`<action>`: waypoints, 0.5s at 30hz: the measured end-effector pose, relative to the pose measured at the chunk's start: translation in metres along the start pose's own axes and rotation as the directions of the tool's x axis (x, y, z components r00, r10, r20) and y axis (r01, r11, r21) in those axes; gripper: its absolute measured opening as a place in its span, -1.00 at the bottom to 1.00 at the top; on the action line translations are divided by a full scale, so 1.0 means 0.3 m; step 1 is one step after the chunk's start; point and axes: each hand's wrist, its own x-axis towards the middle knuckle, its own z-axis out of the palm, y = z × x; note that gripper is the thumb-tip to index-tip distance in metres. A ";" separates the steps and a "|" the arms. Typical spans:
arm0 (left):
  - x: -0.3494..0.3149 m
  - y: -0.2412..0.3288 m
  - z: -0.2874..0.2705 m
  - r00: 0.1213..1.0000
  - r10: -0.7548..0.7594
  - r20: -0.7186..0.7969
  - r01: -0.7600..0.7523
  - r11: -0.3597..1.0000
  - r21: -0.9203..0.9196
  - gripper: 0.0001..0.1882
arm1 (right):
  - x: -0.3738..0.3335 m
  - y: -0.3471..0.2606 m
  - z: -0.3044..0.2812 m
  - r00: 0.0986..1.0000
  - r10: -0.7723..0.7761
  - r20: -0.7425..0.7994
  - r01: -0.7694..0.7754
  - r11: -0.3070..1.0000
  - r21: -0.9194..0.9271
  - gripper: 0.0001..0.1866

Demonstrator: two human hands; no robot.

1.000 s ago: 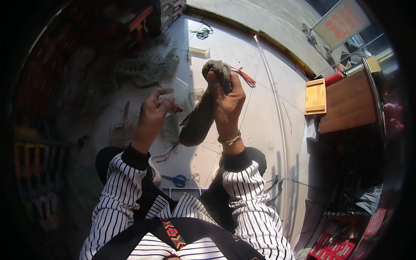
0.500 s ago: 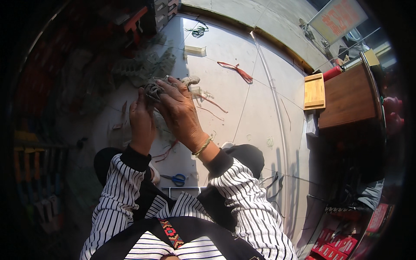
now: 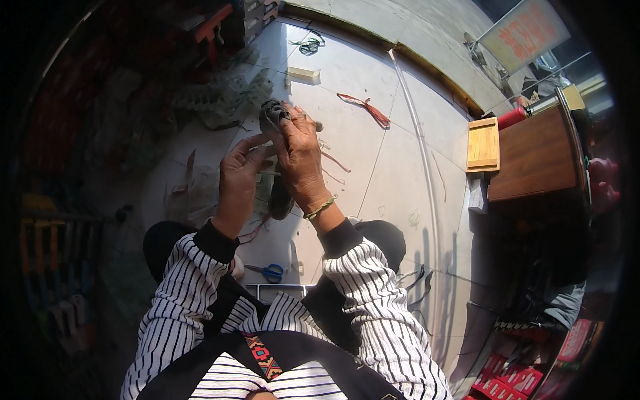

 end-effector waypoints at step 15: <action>0.088 0.036 -0.104 0.963 -0.255 -0.088 0.184 0.860 -0.477 -0.46 | -0.063 -0.032 0.040 0.930 -0.249 0.272 0.287 0.951 -0.112 -0.78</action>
